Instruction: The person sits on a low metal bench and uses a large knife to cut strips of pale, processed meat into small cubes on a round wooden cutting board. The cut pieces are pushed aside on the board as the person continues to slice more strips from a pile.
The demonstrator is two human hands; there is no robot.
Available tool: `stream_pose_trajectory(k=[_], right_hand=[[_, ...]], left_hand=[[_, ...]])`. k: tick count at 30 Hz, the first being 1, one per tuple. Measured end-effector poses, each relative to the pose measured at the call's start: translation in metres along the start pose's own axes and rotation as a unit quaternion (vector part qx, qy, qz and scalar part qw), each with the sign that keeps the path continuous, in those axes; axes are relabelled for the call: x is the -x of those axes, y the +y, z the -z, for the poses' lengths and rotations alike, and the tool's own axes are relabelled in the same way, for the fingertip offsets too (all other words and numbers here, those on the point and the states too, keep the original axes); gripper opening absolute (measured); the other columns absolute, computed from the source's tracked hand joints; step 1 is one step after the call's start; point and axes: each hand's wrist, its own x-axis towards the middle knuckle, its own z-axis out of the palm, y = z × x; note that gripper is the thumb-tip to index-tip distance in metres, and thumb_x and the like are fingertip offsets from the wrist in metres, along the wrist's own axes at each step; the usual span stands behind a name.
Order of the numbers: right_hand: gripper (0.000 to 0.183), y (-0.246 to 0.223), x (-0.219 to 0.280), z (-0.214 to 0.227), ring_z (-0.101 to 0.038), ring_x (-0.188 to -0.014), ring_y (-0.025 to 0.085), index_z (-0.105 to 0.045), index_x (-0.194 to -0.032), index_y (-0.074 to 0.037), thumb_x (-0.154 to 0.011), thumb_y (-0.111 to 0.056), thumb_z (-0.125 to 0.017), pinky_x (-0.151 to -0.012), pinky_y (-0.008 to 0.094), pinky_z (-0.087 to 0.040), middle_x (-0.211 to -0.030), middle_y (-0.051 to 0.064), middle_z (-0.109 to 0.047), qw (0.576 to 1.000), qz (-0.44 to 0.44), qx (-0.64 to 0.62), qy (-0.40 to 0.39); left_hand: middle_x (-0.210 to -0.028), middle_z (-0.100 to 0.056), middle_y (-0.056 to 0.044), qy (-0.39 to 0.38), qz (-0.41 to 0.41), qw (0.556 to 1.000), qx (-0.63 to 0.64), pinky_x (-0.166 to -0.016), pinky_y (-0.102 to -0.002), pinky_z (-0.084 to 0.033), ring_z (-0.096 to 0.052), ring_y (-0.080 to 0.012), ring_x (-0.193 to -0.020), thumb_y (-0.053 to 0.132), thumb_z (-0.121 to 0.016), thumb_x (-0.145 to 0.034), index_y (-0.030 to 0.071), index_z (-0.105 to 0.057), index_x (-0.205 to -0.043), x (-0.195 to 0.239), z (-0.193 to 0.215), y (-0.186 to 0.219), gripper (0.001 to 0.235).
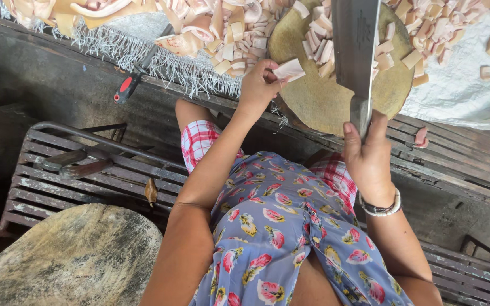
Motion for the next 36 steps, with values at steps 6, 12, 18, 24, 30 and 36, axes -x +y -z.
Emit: stream_pose_trajectory(k=[6, 12, 18, 24, 30, 36], right_hand=[[0.039, 0.036, -0.005, -0.027, -0.064, -0.072, 0.054, -0.04, -0.123, 0.001, -0.104, -0.022, -0.064, -0.061, 0.055, -0.049, -0.072, 0.032, -0.063, 0.964, -0.017, 0.219, -0.153], [0.042, 0.032, -0.015, -0.022, -0.06, -0.051, 0.027, -0.041, -0.135, -0.004, -0.1, -0.019, -0.059, -0.048, 0.039, -0.049, -0.067, 0.013, -0.058, 0.967, -0.193, -0.04, -0.159], [0.025, -0.004, -0.019, -0.009, -0.054, -0.049, 0.014, -0.046, -0.124, -0.001, -0.108, -0.018, -0.054, -0.048, 0.032, -0.048, -0.064, 0.005, -0.055, 0.976, -0.164, -0.105, -0.103], [0.041, -0.015, -0.005, 0.002, -0.059, -0.055, 0.021, -0.037, -0.142, 0.003, -0.109, -0.012, -0.055, -0.051, 0.035, -0.048, -0.074, 0.009, -0.06, 0.998, -0.003, -0.055, -0.019], [0.039, 0.021, -0.011, -0.04, -0.063, -0.074, 0.054, -0.04, -0.121, 0.003, -0.103, -0.022, -0.064, -0.062, 0.058, -0.049, -0.074, 0.033, -0.063, 0.974, -0.013, 0.165, -0.154], [0.033, 0.026, -0.012, -0.036, -0.063, -0.075, 0.051, -0.046, -0.115, 0.002, -0.101, -0.02, -0.066, -0.061, 0.055, -0.048, -0.074, 0.031, -0.062, 0.979, 0.052, 0.151, -0.126]], left_hand=[[-0.074, -0.07, -0.005, 0.028, -0.053, 0.994, -0.093, -0.06, -0.027, -0.055, -0.069, -0.0114, -0.065, 0.016, -0.087, -0.078, 0.003, -0.066, -0.107, -0.005, 0.0, -0.003, 0.038], [-0.073, -0.07, -0.007, 0.05, -0.102, 0.984, -0.139, -0.061, -0.03, -0.054, -0.069, -0.016, -0.065, 0.016, -0.088, -0.074, 0.001, -0.067, -0.1, -0.015, -0.002, -0.003, 0.037], [-0.077, -0.069, -0.007, 0.014, -0.102, 0.982, -0.161, -0.064, -0.03, -0.053, -0.068, -0.0157, -0.067, 0.014, -0.085, -0.079, 0.003, -0.066, -0.11, -0.009, 0.001, -0.001, 0.037], [-0.083, -0.068, -0.008, 0.014, -0.103, 0.989, -0.108, -0.065, -0.028, -0.054, -0.066, -0.0154, -0.071, 0.016, -0.092, -0.078, 0.003, -0.059, -0.12, 0.001, 0.025, 0.009, 0.055], [-0.083, -0.068, -0.005, 0.036, -0.086, 0.992, -0.08, -0.063, -0.026, -0.055, -0.068, -0.0122, -0.07, 0.013, -0.083, -0.08, 0.005, -0.06, -0.118, -0.002, 0.042, 0.013, 0.044], [-0.08, -0.069, -0.011, 0.016, -0.191, 0.965, -0.178, -0.066, -0.034, -0.056, -0.07, -0.0227, -0.071, 0.015, -0.09, -0.077, 0.004, -0.064, -0.103, -0.01, 0.012, -0.001, 0.038]])
